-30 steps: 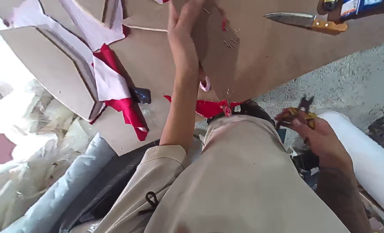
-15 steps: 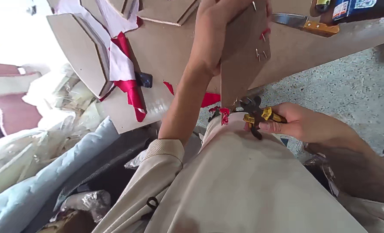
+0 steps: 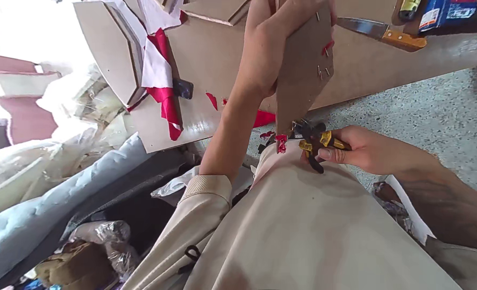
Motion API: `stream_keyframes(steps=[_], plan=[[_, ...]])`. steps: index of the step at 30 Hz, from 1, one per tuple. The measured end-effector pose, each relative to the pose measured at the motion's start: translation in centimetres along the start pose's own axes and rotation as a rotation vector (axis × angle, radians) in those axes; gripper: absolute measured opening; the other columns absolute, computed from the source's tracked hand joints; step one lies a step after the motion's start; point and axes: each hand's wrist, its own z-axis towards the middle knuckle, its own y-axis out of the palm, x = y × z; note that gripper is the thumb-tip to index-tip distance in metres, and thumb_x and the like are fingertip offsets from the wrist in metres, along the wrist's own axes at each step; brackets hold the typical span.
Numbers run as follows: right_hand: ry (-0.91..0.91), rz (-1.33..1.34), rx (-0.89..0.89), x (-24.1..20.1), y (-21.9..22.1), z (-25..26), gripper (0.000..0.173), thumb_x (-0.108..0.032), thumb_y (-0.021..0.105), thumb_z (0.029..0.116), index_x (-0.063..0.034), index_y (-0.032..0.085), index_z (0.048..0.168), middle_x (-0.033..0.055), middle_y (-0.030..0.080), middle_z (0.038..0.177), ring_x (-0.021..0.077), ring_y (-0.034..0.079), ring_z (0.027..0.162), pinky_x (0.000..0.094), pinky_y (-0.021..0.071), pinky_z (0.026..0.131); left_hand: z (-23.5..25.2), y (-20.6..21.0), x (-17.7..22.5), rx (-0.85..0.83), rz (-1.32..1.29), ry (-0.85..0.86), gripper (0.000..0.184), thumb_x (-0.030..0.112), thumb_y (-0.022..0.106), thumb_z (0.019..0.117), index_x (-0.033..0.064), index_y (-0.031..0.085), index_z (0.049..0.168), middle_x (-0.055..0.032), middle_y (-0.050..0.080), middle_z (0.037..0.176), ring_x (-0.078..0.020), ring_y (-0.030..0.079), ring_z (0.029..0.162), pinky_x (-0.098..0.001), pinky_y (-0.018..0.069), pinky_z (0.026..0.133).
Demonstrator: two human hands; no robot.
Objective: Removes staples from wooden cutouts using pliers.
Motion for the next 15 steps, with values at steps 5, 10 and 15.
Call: stream_keyframes(steps=[5, 10, 15], plan=[[0.018, 0.017, 0.159, -0.2, 2.2, 1.0, 0.029, -0.035, 0.053, 0.1078, -0.0101, 0.067, 0.102, -0.0022, 0.065, 0.076, 0.006, 0.062, 0.059, 0.0226, 0.0554, 0.051, 0.6, -0.1, -0.9, 0.013, 0.004, 0.014, 0.04, 0.026, 0.034, 0.1135, -0.0037, 0.058, 0.123, -0.0217, 0.07, 0.111, -0.0342, 0.072, 0.103, -0.0559, 0.0621, 0.088], [-0.343, -0.816, 0.775, 1.5, 4.0, 2.8, 0.028, -0.023, 0.058, 0.1033, 0.0023, 0.065, 0.113, 0.0144, 0.071, 0.093, 0.0197, 0.07, 0.079, 0.0345, 0.0593, 0.069, -0.1, 0.2, 2.7, 0.343, -0.095, -0.064, 0.035, 0.022, 0.045, 0.1086, -0.0072, 0.05, 0.127, -0.0232, 0.068, 0.104, -0.0318, 0.072, 0.093, -0.0509, 0.0621, 0.079], [-0.19, -0.593, 0.524, 0.2, 2.9, 2.5, 0.038, -0.035, 0.06, 0.1047, -0.0075, 0.066, 0.13, 0.0046, 0.072, 0.111, 0.0062, 0.068, 0.097, 0.0258, 0.0577, 0.087, -0.4, 0.1, 6.2, 0.516, -0.098, -0.141, 0.042, 0.017, 0.051, 0.1074, -0.0002, 0.036, 0.142, -0.0214, 0.068, 0.105, -0.0317, 0.073, 0.093, -0.0487, 0.0645, 0.081]])
